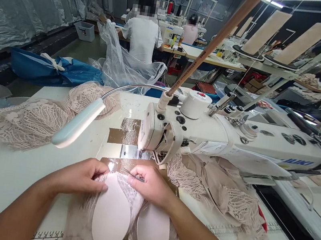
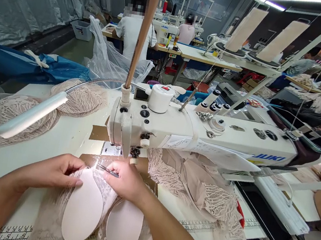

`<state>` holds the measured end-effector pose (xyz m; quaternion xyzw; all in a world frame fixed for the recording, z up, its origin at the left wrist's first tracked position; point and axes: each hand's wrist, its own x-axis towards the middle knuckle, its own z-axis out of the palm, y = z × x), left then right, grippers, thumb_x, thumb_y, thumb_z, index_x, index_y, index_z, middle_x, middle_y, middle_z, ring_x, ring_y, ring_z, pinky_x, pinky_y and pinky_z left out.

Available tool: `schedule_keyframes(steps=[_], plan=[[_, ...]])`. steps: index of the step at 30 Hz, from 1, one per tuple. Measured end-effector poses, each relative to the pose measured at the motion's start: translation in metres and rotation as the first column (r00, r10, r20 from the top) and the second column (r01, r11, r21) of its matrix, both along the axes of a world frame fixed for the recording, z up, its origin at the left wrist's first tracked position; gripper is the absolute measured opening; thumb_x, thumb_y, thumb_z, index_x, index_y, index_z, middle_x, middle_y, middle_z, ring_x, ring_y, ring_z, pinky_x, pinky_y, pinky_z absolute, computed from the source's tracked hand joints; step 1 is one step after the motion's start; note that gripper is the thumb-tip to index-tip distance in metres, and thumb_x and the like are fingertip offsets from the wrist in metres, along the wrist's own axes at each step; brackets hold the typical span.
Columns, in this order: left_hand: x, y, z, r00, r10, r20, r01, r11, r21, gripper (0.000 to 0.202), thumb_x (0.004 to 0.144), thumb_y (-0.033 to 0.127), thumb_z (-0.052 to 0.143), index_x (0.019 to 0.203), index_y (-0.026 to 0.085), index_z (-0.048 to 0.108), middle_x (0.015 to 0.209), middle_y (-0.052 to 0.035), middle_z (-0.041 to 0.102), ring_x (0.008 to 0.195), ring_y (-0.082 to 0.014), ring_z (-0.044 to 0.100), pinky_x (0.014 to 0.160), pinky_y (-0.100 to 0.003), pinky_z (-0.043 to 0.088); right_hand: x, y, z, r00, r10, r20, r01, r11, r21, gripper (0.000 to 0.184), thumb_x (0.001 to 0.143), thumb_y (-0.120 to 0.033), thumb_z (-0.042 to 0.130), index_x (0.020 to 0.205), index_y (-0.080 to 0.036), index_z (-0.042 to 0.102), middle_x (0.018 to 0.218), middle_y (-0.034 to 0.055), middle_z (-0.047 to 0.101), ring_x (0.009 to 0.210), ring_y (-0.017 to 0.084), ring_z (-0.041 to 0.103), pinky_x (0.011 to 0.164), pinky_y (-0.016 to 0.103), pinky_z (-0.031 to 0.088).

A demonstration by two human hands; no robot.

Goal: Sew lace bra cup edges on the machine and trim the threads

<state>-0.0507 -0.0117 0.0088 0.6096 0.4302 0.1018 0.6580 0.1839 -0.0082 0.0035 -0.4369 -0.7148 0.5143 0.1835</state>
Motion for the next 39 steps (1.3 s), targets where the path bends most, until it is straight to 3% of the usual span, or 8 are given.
schedule_keyframes(steps=[4, 9, 13, 19, 24, 27, 32, 39], plan=[[-0.011, -0.001, 0.007, 0.993, 0.117, -0.015, -0.115, 0.991, 0.065, 0.030, 0.083, 0.042, 0.061, 0.073, 0.014, 0.059, 0.069, 0.0013, 0.050, 0.064, -0.0124, 0.045, 0.057, -0.021, 0.033, 0.001, -0.002, 0.003, 0.993, 0.098, -0.070, -0.101, 0.994, -0.038, 0.016, 0.086, -0.030, 0.055, 0.078, -0.019, 0.063, 0.077, -0.0003, 0.062, 0.073, 0.015, 0.056, 0.064, 0.025, 0.043], [-0.005, -0.005, 0.011, 0.989, 0.145, 0.011, -0.145, 0.987, 0.063, 0.031, 0.084, 0.043, 0.060, 0.074, 0.014, 0.059, 0.069, 0.0018, 0.048, 0.064, -0.0118, 0.043, 0.056, -0.021, 0.033, -0.007, -0.004, 0.003, 0.990, -0.042, -0.134, 0.030, 0.995, -0.093, 0.016, 0.079, -0.030, 0.065, 0.090, -0.019, 0.062, 0.084, 0.0009, 0.061, 0.077, 0.015, 0.056, 0.067, 0.026, 0.045], [0.002, -0.006, 0.008, 0.986, 0.161, 0.030, -0.164, 0.982, 0.090, 0.025, 0.081, 0.039, 0.064, 0.078, 0.015, 0.060, 0.072, 0.0018, 0.049, 0.066, -0.0122, 0.043, 0.057, -0.021, 0.034, -0.010, -0.005, -0.001, 0.991, -0.041, -0.131, 0.042, 0.999, 0.006, 0.009, 0.081, -0.024, 0.061, 0.076, -0.017, 0.061, 0.076, 0.0003, 0.059, 0.072, 0.015, 0.054, 0.065, 0.026, 0.044], [0.017, -0.007, 0.003, 0.980, 0.195, 0.036, -0.198, 0.972, 0.127, 0.021, 0.079, 0.037, 0.065, 0.080, 0.016, 0.063, 0.073, 0.0009, 0.054, 0.066, -0.0134, 0.046, 0.058, -0.022, 0.036, -0.011, -0.006, -0.003, 0.988, -0.046, -0.144, 0.060, 0.994, 0.092, 0.013, 0.086, -0.023, 0.055, 0.079, -0.017, 0.063, 0.074, 0.0010, 0.061, 0.072, 0.016, 0.056, 0.067, 0.028, 0.045], [0.023, -0.006, 0.000, 0.974, 0.194, 0.113, -0.200, 0.979, 0.047, 0.029, 0.079, 0.043, 0.065, 0.080, 0.014, 0.068, 0.075, -0.0025, 0.061, 0.066, -0.0153, 0.049, 0.059, -0.024, 0.038, -0.008, -0.005, -0.009, 0.954, -0.067, -0.293, 0.084, 0.995, 0.045, 0.020, 0.089, -0.030, 0.054, 0.104, -0.017, 0.061, 0.097, 0.0051, 0.066, 0.090, 0.018, 0.061, 0.081, 0.031, 0.048], [0.024, -0.007, 0.001, 0.963, 0.247, 0.112, -0.247, 0.969, -0.013, 0.031, 0.077, 0.044, 0.067, 0.074, 0.013, 0.067, 0.069, -0.0019, 0.058, 0.062, -0.0144, 0.047, 0.057, -0.025, 0.036, -0.002, -0.004, -0.010, 0.945, -0.064, -0.320, 0.050, 0.997, -0.051, 0.033, 0.092, -0.039, 0.050, 0.115, -0.016, 0.055, 0.093, 0.0055, 0.065, 0.085, 0.017, 0.062, 0.077, 0.030, 0.049], [0.023, -0.008, -0.001, 0.927, 0.351, 0.130, -0.348, 0.936, -0.043, 0.030, 0.077, 0.042, 0.069, 0.069, 0.014, 0.065, 0.066, -0.0012, 0.055, 0.063, -0.0145, 0.045, 0.058, -0.025, 0.034, 0.005, -0.001, -0.002, 0.966, -0.051, -0.252, 0.045, 0.999, -0.029, 0.024, 0.085, -0.031, 0.059, 0.105, -0.018, 0.063, 0.095, 0.0044, 0.064, 0.084, 0.016, 0.060, 0.073, 0.027, 0.048], [0.027, -0.006, -0.009, 0.920, 0.349, 0.177, -0.346, 0.937, -0.046, 0.036, 0.068, 0.048, 0.074, 0.068, 0.013, 0.067, 0.063, -0.0009, 0.052, 0.063, -0.0142, 0.042, 0.057, -0.025, 0.031, -0.002, -0.009, 0.004, 0.985, -0.080, -0.153, 0.074, 0.996, -0.045, 0.017, 0.080, -0.027, 0.064, 0.095, -0.020, 0.065, 0.086, 0.0021, 0.066, 0.079, 0.017, 0.061, 0.068, 0.027, 0.048]])
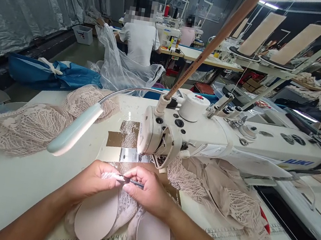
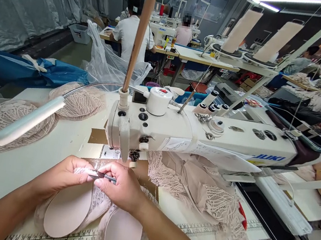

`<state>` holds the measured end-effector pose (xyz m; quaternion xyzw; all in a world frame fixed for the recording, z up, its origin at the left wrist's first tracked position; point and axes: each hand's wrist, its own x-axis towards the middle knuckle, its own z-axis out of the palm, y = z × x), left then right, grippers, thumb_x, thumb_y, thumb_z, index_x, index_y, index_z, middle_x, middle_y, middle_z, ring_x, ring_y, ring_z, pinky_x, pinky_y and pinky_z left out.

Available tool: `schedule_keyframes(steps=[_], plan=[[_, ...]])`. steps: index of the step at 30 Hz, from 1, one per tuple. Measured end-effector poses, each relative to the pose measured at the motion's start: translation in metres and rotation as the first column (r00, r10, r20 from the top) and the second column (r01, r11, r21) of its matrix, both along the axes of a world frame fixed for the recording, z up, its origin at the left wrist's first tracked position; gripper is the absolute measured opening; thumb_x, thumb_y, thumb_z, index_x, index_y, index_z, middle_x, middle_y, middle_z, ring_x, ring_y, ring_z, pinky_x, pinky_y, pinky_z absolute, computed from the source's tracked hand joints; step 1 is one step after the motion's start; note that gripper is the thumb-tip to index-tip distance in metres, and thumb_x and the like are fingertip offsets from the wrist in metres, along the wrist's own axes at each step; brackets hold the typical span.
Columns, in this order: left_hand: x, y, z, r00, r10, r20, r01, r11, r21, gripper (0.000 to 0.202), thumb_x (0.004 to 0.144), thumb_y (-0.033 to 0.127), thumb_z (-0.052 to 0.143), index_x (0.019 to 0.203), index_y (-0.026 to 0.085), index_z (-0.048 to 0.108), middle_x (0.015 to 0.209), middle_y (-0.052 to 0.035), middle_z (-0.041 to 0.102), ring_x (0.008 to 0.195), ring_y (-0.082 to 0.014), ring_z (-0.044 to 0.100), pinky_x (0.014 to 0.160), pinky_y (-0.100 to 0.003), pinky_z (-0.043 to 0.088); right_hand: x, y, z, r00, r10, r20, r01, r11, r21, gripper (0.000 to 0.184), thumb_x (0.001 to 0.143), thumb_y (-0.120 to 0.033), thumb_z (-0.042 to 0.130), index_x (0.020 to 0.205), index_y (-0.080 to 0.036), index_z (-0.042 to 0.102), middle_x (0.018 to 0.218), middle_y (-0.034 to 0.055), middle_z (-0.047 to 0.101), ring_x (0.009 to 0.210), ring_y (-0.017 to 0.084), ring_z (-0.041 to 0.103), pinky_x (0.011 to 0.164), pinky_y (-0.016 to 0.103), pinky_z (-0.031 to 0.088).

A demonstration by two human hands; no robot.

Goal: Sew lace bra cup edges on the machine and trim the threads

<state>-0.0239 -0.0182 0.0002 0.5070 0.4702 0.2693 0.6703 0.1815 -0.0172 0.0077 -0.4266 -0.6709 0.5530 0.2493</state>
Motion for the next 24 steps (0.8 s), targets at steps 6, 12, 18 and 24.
schedule_keyframes(steps=[6, 12, 18, 24], plan=[[0.002, -0.001, -0.003, 1.000, -0.025, -0.011, 0.025, 1.000, 0.010, 0.036, 0.071, 0.045, 0.074, 0.061, 0.013, 0.062, 0.059, 0.0025, 0.040, 0.058, -0.0106, 0.032, 0.053, -0.024, 0.023, -0.005, -0.001, -0.004, 0.996, -0.058, -0.070, 0.061, 0.998, 0.032, 0.012, 0.080, -0.028, 0.064, 0.086, -0.017, 0.065, 0.083, 0.0033, 0.066, 0.079, 0.017, 0.061, 0.069, 0.028, 0.048], [0.000, -0.002, -0.004, 1.000, -0.024, -0.008, 0.024, 1.000, 0.005, 0.033, 0.073, 0.043, 0.073, 0.064, 0.012, 0.063, 0.058, 0.0028, 0.040, 0.058, -0.0103, 0.032, 0.053, -0.025, 0.022, 0.004, 0.004, -0.005, 0.997, 0.000, -0.081, -0.004, 0.999, -0.053, 0.012, 0.080, -0.027, 0.063, 0.088, -0.018, 0.063, 0.082, 0.0015, 0.064, 0.076, 0.015, 0.060, 0.066, 0.026, 0.047], [0.005, -0.002, -0.005, 0.996, -0.071, -0.055, 0.074, 0.996, 0.057, 0.038, 0.074, 0.041, 0.072, 0.055, 0.013, 0.054, 0.056, 0.0051, 0.031, 0.055, -0.0090, 0.025, 0.051, -0.025, 0.017, -0.003, 0.003, -0.003, 0.999, 0.006, -0.033, -0.007, 1.000, -0.029, 0.011, 0.079, -0.028, 0.065, 0.086, -0.019, 0.062, 0.076, 0.0002, 0.063, 0.070, 0.015, 0.058, 0.062, 0.026, 0.045], [0.006, 0.001, 0.000, 0.992, -0.104, -0.073, 0.107, 0.993, 0.043, 0.036, 0.077, 0.047, 0.067, 0.067, 0.012, 0.065, 0.058, 0.0021, 0.047, 0.055, -0.0107, 0.038, 0.051, -0.024, 0.028, 0.000, 0.009, -0.014, 0.998, -0.057, -0.039, 0.054, 0.996, -0.070, 0.013, 0.084, -0.031, 0.059, 0.087, -0.018, 0.058, 0.073, -0.0003, 0.060, 0.066, 0.014, 0.056, 0.061, 0.026, 0.043]])
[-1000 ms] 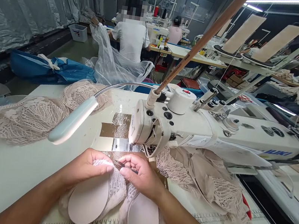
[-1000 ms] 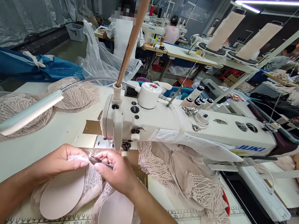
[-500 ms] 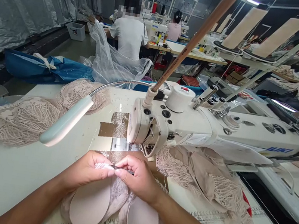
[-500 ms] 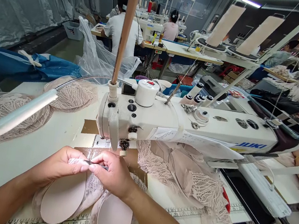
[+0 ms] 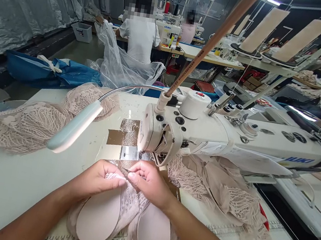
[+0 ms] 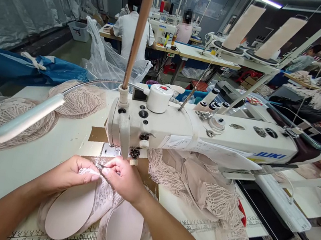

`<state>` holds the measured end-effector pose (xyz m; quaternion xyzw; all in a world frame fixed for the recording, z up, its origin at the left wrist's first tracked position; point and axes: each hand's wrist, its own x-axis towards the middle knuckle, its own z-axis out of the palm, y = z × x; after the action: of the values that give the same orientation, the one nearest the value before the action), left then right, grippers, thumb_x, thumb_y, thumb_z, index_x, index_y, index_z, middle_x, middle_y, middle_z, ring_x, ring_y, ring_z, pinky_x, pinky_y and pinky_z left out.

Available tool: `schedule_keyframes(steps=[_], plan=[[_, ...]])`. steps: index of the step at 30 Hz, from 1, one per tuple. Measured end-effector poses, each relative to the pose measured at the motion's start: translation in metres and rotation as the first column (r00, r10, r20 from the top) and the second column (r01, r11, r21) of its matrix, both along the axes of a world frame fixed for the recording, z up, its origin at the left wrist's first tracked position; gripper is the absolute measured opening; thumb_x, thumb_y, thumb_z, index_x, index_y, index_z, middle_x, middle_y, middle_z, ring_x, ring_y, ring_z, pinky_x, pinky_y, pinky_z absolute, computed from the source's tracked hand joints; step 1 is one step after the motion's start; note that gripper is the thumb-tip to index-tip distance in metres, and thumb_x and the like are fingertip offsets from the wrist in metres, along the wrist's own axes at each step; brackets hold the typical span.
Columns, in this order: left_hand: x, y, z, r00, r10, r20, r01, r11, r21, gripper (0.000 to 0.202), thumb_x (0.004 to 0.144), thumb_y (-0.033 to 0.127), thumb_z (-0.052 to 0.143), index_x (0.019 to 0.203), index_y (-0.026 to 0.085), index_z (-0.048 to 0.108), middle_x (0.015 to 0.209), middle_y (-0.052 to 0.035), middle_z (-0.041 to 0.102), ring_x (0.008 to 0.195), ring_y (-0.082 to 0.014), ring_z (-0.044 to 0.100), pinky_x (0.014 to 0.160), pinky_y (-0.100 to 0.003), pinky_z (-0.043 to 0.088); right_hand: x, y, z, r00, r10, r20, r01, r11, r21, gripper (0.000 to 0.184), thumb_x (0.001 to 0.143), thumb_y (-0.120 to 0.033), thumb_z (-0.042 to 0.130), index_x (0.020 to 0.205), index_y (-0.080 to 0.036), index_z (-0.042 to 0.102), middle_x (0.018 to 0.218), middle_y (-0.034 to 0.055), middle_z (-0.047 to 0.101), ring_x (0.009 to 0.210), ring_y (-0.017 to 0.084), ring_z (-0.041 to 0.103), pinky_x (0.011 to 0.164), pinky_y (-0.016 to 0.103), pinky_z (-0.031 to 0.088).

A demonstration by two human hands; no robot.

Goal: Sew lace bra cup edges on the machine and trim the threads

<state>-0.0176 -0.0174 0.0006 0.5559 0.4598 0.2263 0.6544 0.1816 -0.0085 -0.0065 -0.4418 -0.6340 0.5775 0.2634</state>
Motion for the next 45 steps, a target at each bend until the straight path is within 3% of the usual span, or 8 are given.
schedule_keyframes(steps=[8, 14, 22, 26, 31, 36, 40, 45], plan=[[-0.037, 0.008, 0.006, 0.997, 0.068, -0.039, -0.072, 0.992, -0.101, 0.050, 0.089, 0.059, 0.043, 0.111, 0.023, 0.070, 0.117, -0.0052, 0.066, 0.114, -0.0254, 0.053, 0.099, -0.032, 0.037, 0.049, -0.002, 0.038, 0.881, 0.098, 0.464, -0.115, 0.993, 0.008, 0.027, 0.082, -0.044, 0.060, 0.099, -0.024, 0.060, 0.085, 0.0007, 0.065, 0.075, 0.018, 0.057, 0.064, 0.027, 0.037], [-0.064, 0.008, 0.002, 0.982, 0.089, 0.165, -0.046, 0.969, -0.244, 0.065, 0.088, 0.067, 0.033, 0.123, 0.021, 0.063, 0.099, -0.0065, 0.068, 0.069, -0.0142, 0.055, 0.056, -0.022, 0.038, 0.077, -0.026, 0.037, 0.736, 0.038, 0.676, -0.119, 0.990, 0.073, 0.021, 0.079, -0.034, 0.061, 0.097, -0.023, 0.060, 0.083, 0.0014, 0.063, 0.078, 0.020, 0.057, 0.065, 0.027, 0.036], [-0.058, -0.002, 0.014, 1.000, -0.007, -0.005, 0.007, 0.999, -0.054, 0.059, 0.084, 0.060, 0.043, 0.121, 0.018, 0.060, 0.104, -0.0078, 0.067, 0.067, -0.0147, 0.054, 0.051, -0.022, 0.029, 0.070, -0.039, 0.026, 0.805, -0.087, 0.587, -0.136, 0.936, 0.325, 0.022, 0.091, -0.034, 0.045, 0.076, -0.020, 0.049, 0.077, 0.0007, 0.056, 0.073, 0.018, 0.053, 0.066, 0.027, 0.036], [-0.046, -0.027, 0.012, 0.960, -0.075, -0.269, 0.107, 0.988, 0.109, 0.024, 0.066, 0.034, 0.067, 0.081, 0.016, 0.067, 0.075, -0.0006, 0.064, 0.064, -0.0165, 0.053, 0.051, -0.022, 0.030, 0.046, -0.041, 0.045, 0.866, -0.010, 0.500, -0.163, 0.939, 0.302, 0.020, 0.096, -0.032, 0.038, 0.084, -0.021, 0.050, 0.074, 0.0001, 0.061, 0.075, 0.018, 0.056, 0.071, 0.028, 0.040], [-0.070, -0.052, 0.022, 0.875, 0.087, -0.476, 0.079, 0.945, 0.318, 0.010, 0.067, 0.019, 0.052, 0.058, 0.018, 0.049, 0.062, 0.0026, 0.049, 0.061, -0.0158, 0.048, 0.052, -0.024, 0.027, -0.014, -0.036, 0.044, 0.921, 0.166, 0.353, -0.262, 0.934, 0.245, 0.025, 0.099, -0.031, 0.030, 0.088, -0.022, 0.051, 0.080, 0.0005, 0.066, 0.064, 0.015, 0.060, 0.067, 0.027, 0.047], [-0.137, -0.034, 0.069, 0.632, 0.536, -0.560, 0.029, 0.706, 0.707, 0.015, 0.079, 0.030, 0.044, 0.085, 0.021, 0.054, 0.103, -0.0051, 0.063, 0.088, -0.0228, 0.058, 0.065, -0.027, 0.042, -0.099, 0.005, 0.035, 0.967, 0.144, 0.210, -0.250, 0.683, 0.686, 0.038, 0.086, -0.011, 0.040, 0.122, -0.019, 0.045, 0.117, 0.0107, 0.061, 0.108, 0.022, 0.057, 0.094, 0.034, 0.045], [-0.180, 0.003, 0.092, 0.401, 0.811, -0.426, 0.120, 0.415, 0.902, 0.004, 0.077, 0.026, 0.043, 0.075, 0.022, 0.042, 0.134, -0.0091, 0.051, 0.121, -0.0266, 0.047, 0.087, -0.034, 0.044, -0.155, 0.058, 0.046, 0.970, 0.046, 0.237, -0.221, 0.561, 0.798, 0.038, 0.085, -0.009, 0.040, 0.122, -0.016, 0.044, 0.144, 0.0136, 0.039, 0.127, 0.023, 0.044, 0.102, 0.037, 0.041], [-0.188, 0.035, 0.052, 0.343, 0.728, -0.593, 0.228, 0.548, 0.805, 0.012, 0.072, 0.024, 0.048, 0.083, 0.019, 0.052, 0.121, -0.0152, 0.060, 0.116, -0.0319, 0.053, 0.093, -0.041, 0.043, -0.153, 0.082, 0.040, 0.914, 0.027, 0.406, -0.339, 0.600, 0.724, 0.037, 0.081, -0.006, 0.041, 0.115, -0.015, 0.051, 0.133, 0.0149, 0.050, 0.118, 0.027, 0.052, 0.096, 0.041, 0.043]])
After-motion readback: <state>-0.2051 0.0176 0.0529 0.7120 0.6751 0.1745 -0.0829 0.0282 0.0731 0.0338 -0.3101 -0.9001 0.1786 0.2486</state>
